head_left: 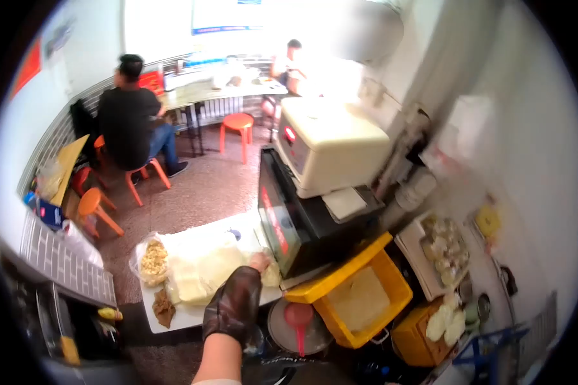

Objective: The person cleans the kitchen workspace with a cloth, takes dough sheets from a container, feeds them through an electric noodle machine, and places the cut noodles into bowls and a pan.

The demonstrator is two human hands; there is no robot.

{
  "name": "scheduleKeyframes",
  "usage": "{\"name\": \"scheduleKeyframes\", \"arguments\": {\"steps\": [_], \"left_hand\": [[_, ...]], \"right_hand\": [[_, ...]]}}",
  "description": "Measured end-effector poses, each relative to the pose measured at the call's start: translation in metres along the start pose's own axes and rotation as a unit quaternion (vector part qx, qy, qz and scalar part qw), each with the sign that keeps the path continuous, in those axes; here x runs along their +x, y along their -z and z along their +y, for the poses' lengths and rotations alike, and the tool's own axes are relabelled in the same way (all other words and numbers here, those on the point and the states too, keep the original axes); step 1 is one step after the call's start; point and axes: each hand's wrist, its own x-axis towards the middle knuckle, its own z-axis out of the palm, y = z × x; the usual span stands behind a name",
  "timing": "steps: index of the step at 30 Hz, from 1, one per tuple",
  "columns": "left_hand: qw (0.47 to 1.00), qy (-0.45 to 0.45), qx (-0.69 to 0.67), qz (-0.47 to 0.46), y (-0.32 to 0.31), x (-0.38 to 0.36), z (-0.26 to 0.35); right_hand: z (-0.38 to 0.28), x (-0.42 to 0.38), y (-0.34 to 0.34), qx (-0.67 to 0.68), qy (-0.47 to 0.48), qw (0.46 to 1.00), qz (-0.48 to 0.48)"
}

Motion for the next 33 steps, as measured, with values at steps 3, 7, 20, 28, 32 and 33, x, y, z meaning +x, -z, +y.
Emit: {"name": "scheduleKeyframes", "arguments": {"steps": [3, 7, 20, 28, 32, 33], "left_hand": [[0.994, -0.007, 0.078, -0.071, -0.071, 0.007, -0.032], [0.992, -0.018, -0.113, 0.061, -0.039, -0.034, 0.005], [0.84, -0.264, -0.236, -0.411, -0.104, -0.239, 0.355], [0.865, -0.327, 0.077, -0.372, -0.072, -0.27, 0.482], [0.682, -0.339, -0.396, -0.513, -0.075, -0.375, 0.605], [0.696, -0.387, -0.301, -0.524, -0.071, -0.421, 0.649]], "right_hand": [[0.067, -0.03, -0.047, 0.37, -0.197, 0.903, 0.098], [-0.022, -0.074, -0.024, 0.62, -0.177, 0.738, 0.198], [0.037, -0.314, 0.096, 0.363, -0.345, 0.537, 0.679], [0.131, -0.617, 0.09, 0.043, -0.59, 0.369, 0.716], [0.15, -0.757, 0.032, -0.008, -0.617, 0.311, 0.723], [0.149, -0.775, 0.028, -0.02, -0.62, 0.359, 0.698]]}}
